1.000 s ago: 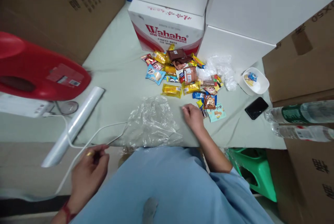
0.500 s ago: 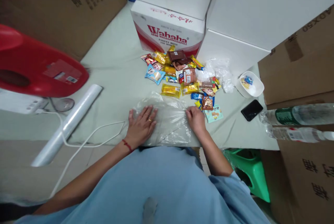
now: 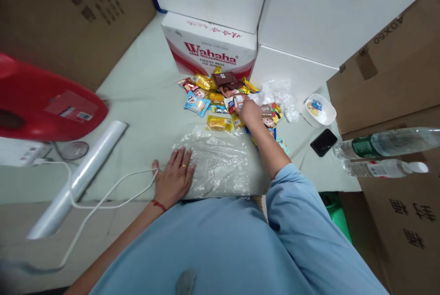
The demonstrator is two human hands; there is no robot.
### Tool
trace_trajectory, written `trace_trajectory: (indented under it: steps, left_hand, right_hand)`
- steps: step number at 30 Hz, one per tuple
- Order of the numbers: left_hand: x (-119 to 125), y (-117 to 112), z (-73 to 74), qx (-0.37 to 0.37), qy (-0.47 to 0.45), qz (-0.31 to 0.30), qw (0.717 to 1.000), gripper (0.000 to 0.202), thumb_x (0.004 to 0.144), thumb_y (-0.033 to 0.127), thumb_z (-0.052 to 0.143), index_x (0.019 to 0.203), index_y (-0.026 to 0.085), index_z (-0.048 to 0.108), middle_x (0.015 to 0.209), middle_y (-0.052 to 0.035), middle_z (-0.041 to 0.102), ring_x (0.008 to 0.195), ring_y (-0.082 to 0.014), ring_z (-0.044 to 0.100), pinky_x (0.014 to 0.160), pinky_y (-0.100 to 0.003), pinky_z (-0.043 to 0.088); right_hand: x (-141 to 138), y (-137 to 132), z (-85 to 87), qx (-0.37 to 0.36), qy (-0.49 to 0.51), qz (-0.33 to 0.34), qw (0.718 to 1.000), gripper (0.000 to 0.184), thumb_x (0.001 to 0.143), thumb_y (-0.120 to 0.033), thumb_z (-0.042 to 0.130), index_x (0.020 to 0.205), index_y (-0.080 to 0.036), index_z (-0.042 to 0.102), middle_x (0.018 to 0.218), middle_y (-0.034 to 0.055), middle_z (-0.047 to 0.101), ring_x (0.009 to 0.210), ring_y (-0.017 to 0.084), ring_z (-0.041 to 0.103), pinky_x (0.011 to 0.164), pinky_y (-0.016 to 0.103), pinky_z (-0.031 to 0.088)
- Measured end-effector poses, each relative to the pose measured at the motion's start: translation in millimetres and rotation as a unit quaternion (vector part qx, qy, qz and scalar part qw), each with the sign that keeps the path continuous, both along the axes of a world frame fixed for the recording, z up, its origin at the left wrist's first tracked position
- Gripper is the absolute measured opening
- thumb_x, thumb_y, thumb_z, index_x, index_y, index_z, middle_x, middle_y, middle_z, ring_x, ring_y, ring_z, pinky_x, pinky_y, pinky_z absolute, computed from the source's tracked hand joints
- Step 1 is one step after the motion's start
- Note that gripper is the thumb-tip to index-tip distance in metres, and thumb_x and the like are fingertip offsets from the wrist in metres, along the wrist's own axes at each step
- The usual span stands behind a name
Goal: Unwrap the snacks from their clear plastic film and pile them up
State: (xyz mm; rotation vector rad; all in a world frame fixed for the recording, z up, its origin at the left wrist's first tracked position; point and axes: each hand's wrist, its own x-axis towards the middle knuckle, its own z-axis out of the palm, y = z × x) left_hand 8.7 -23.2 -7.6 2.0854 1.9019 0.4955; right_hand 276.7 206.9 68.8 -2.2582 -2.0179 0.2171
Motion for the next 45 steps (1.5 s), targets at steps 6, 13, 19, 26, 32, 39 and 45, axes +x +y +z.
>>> trace_trajectory:
  steps: [6, 13, 19, 26, 32, 39, 45]
  left_hand:
    - [-2.0, -2.1, -4.7, -0.009, -0.001, 0.002, 1.0, 0.056, 0.109, 0.041, 0.032, 0.162, 0.028, 0.042, 0.17, -0.0143, 0.039, 0.158, -0.0335, 0.036, 0.124, -0.076, -0.007]
    - [0.9, 1.5, -0.6, -0.031, -0.004, 0.002, 1.0, 0.056, 0.108, 0.04, 0.032, 0.161, 0.026, 0.044, 0.171, -0.0153, 0.037, 0.159, -0.0343, 0.033, 0.123, -0.077, -0.007]
    - [-15.2, -0.7, 5.0, -0.022, -0.049, 0.015, 0.998, 0.056, 0.107, 0.041, 0.035, 0.158, 0.023, 0.046, 0.171, -0.0168, 0.036, 0.158, -0.0346, 0.034, 0.126, -0.072, 0.01]
    - [-82.4, -38.3, 2.9, -0.01, -0.131, -0.243, 0.961, 0.051, 0.09, 0.031, 0.055, 0.141, 0.03, 0.063, 0.161, -0.0106, 0.054, 0.154, -0.0298, 0.043, 0.13, -0.059, 0.023]
    - [-86.7, -32.4, -6.3, -0.041, -0.139, -0.209, 0.967, 0.029, 0.099, 0.034, 0.05, 0.111, 0.03, 0.076, 0.127, -0.0089, 0.077, 0.135, -0.0267, 0.063, 0.123, -0.057, 0.035]
    - [-56.0, 31.4, 21.5, 0.008, -0.151, -0.061, 0.987, 0.039, 0.101, 0.046, 0.042, 0.093, 0.023, 0.073, 0.099, -0.0105, 0.077, 0.109, -0.0275, 0.066, 0.101, -0.045, 0.049]
    - [-36.8, 75.0, 5.8, -0.013, -0.04, -0.003, 0.999, 0.033, 0.094, 0.04, 0.053, 0.087, 0.021, 0.078, 0.094, -0.015, 0.072, 0.105, -0.0348, 0.058, 0.098, -0.053, 0.045]
  right_hand:
    - [19.2, -23.7, 23.9, 0.049, 0.006, 0.065, 0.997, 0.051, 0.095, -0.028, 0.059, 0.145, -0.016, 0.058, 0.134, 0.018, 0.069, 0.118, 0.037, 0.065, 0.099, 0.047, 0.051]
    - [-28.8, -128.2, 49.0, -0.044, 0.038, 0.256, 0.965, 0.059, 0.094, -0.019, 0.056, 0.153, -0.027, 0.055, 0.146, 0.0116, 0.062, 0.112, 0.031, 0.067, 0.091, 0.04, 0.055]
    - [-76.4, -174.3, 4.0, -0.153, 0.019, 0.315, 0.936, 0.052, 0.104, -0.022, 0.047, 0.156, -0.027, 0.048, 0.149, 0.0134, 0.058, 0.118, 0.028, 0.067, 0.085, 0.036, 0.058]
    - [26.9, -226.4, -18.4, -0.085, 0.18, 0.439, 0.876, 0.052, 0.101, -0.041, 0.065, 0.149, -0.024, 0.057, 0.155, 0.0164, 0.054, 0.138, 0.031, 0.054, 0.112, 0.048, 0.05]
    - [48.6, -250.4, -54.6, -0.063, 0.235, 0.394, 0.886, 0.029, 0.107, -0.036, 0.052, 0.115, -0.024, 0.077, 0.131, 0.013, 0.072, 0.121, 0.027, 0.063, 0.106, 0.049, 0.051]
    - [36.8, -190.7, -23.7, -0.084, 0.304, 0.298, 0.901, 0.043, 0.108, -0.05, 0.043, 0.107, -0.023, 0.076, 0.095, 0.0089, 0.076, 0.092, 0.022, 0.068, 0.089, 0.037, 0.054]
    - [29.1, -136.8, -3.8, -0.117, 0.097, 0.237, 0.959, 0.02, 0.1, -0.028, 0.06, 0.096, -0.021, 0.077, 0.096, 0.0098, 0.076, 0.093, 0.025, 0.067, 0.083, 0.031, 0.046]
